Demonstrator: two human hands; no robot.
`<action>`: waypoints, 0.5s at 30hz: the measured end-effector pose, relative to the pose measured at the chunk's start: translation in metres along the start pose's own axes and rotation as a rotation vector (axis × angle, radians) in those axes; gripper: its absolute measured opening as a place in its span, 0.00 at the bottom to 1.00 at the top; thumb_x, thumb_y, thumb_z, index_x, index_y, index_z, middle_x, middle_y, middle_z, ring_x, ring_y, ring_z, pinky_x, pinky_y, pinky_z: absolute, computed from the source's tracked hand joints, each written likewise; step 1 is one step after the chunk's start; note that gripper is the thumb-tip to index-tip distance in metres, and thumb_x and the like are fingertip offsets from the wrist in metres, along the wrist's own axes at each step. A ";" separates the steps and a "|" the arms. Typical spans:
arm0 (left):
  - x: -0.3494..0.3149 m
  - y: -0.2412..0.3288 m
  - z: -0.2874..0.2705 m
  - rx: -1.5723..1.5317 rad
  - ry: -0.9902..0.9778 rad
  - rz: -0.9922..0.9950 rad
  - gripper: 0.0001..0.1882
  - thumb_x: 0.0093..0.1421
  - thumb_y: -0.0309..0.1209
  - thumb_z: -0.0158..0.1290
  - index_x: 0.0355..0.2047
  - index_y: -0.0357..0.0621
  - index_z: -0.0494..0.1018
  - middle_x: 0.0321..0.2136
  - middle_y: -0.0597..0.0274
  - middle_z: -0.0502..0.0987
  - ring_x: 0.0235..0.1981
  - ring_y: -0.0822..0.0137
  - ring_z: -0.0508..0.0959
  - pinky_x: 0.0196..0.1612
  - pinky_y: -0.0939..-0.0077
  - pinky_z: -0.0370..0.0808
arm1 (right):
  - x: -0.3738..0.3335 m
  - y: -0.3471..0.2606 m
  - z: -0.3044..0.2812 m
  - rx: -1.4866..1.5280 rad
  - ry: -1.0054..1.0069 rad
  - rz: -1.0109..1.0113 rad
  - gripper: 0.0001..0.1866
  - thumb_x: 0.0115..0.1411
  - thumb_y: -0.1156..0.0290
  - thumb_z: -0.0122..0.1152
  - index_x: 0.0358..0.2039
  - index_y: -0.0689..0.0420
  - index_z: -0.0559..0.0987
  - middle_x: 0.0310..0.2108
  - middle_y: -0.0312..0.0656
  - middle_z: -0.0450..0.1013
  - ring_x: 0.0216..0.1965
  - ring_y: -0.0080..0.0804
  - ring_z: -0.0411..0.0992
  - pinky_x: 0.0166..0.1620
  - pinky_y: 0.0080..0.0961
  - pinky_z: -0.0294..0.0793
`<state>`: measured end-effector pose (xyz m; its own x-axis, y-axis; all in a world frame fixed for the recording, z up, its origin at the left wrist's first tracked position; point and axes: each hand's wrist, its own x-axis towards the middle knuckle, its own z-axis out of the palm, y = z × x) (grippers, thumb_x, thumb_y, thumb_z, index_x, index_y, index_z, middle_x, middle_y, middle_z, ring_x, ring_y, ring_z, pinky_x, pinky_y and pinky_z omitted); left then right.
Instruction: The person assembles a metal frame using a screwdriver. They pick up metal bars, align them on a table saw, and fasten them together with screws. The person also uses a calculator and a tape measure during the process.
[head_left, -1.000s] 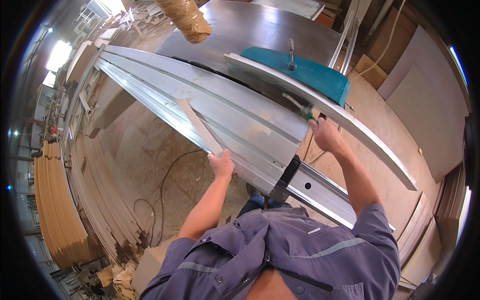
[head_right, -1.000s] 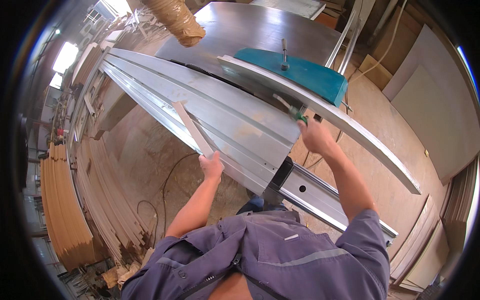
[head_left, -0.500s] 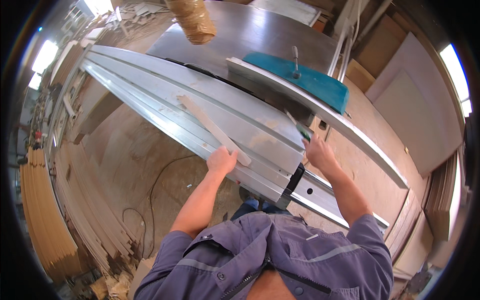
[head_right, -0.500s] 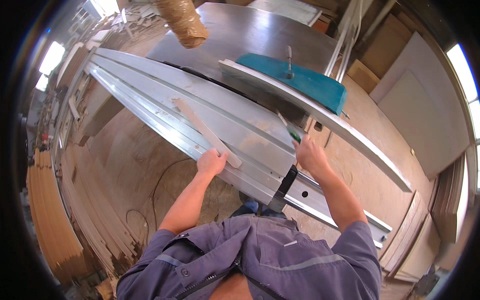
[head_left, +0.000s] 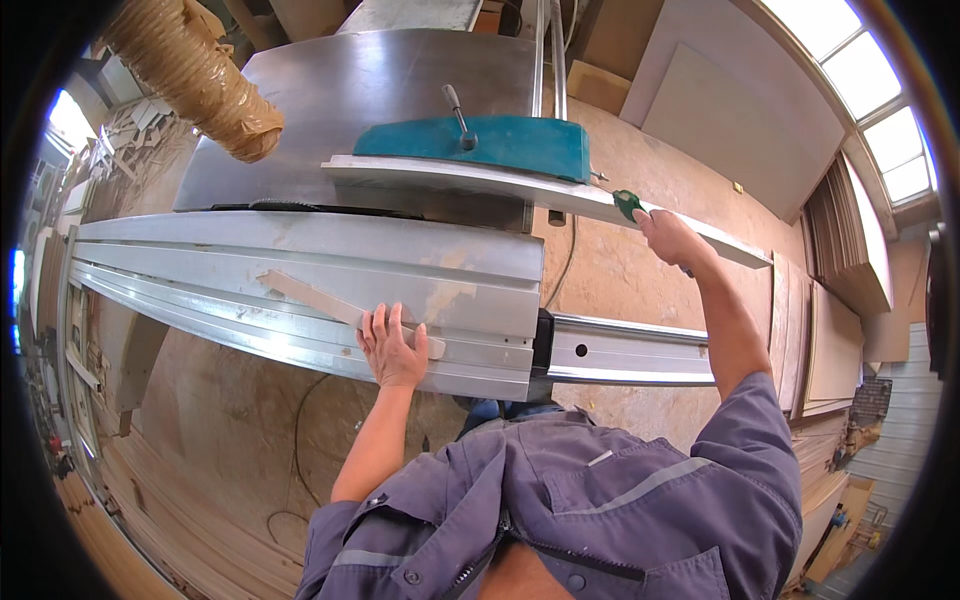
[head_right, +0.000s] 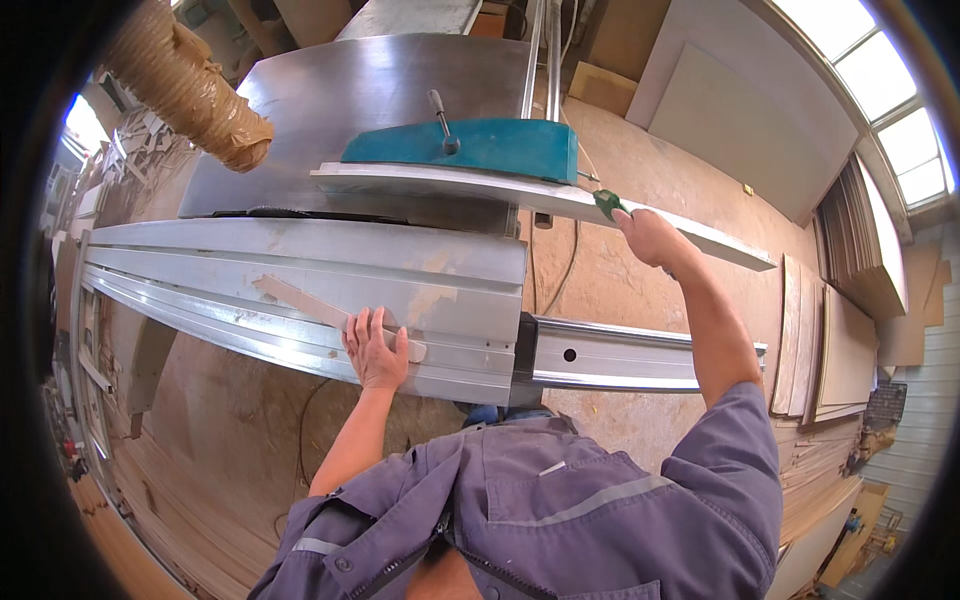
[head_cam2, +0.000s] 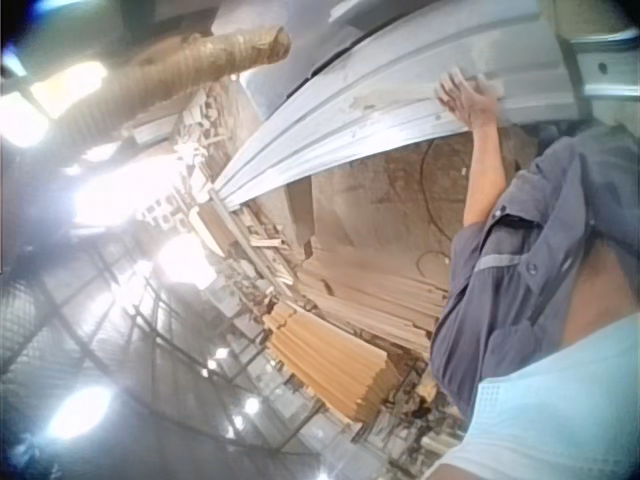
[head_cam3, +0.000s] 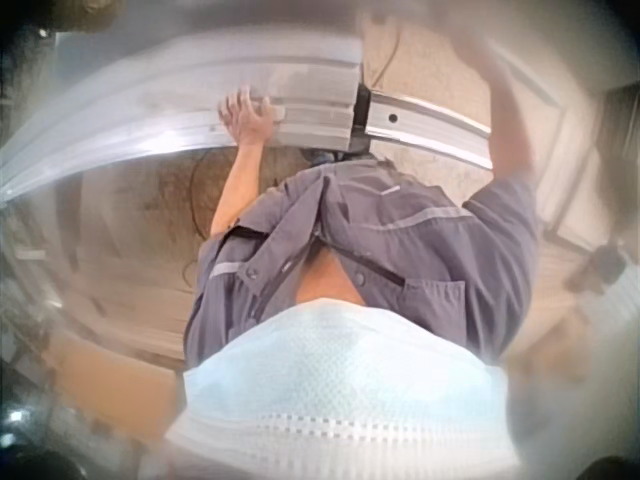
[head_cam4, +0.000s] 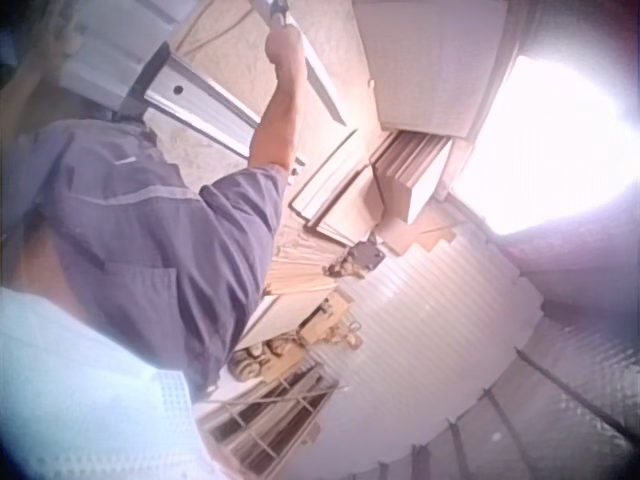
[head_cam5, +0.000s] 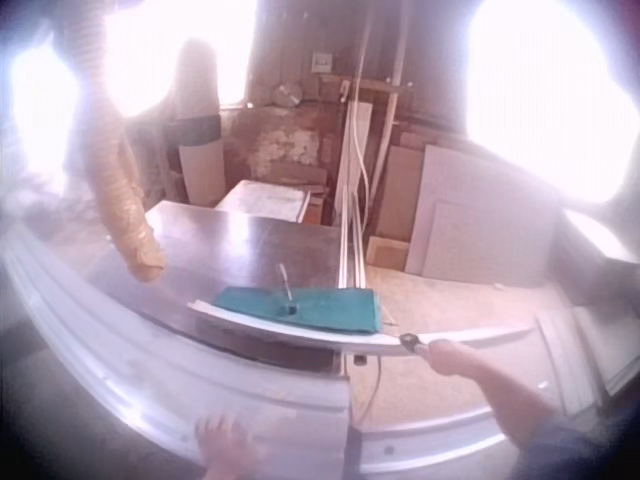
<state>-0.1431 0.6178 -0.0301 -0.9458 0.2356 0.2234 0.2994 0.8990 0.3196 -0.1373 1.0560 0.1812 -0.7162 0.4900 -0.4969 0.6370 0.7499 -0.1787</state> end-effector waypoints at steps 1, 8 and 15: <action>0.000 -0.001 0.000 -0.004 0.005 0.009 0.31 0.58 0.46 0.55 0.59 0.49 0.65 0.61 0.56 0.60 0.65 0.48 0.54 0.67 0.47 0.48 | 0.008 0.002 0.001 -0.030 0.014 -0.015 0.32 0.71 0.48 0.35 0.36 0.70 0.74 0.29 0.60 0.74 0.31 0.56 0.74 0.38 0.45 0.72; 0.000 -0.004 0.000 -0.001 -0.026 -0.027 0.31 0.56 0.46 0.56 0.59 0.50 0.66 0.61 0.56 0.59 0.65 0.48 0.53 0.66 0.44 0.48 | 0.036 -0.058 0.015 -0.053 -0.020 -0.241 0.33 0.71 0.49 0.36 0.36 0.71 0.76 0.28 0.58 0.75 0.28 0.55 0.74 0.36 0.45 0.72; -0.003 -0.006 0.006 -0.020 -0.033 -0.079 0.32 0.55 0.46 0.57 0.59 0.53 0.66 0.61 0.57 0.59 0.65 0.47 0.53 0.67 0.44 0.46 | 0.060 -0.182 0.041 -0.140 -0.042 -0.509 0.30 0.71 0.51 0.39 0.36 0.70 0.77 0.37 0.63 0.76 0.41 0.58 0.75 0.43 0.44 0.73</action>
<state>-0.1425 0.6138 -0.0379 -0.9700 0.1769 0.1668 0.2263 0.9078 0.3532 -0.2842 0.9309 0.1488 -0.9111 0.0328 -0.4108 0.1656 0.9420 -0.2920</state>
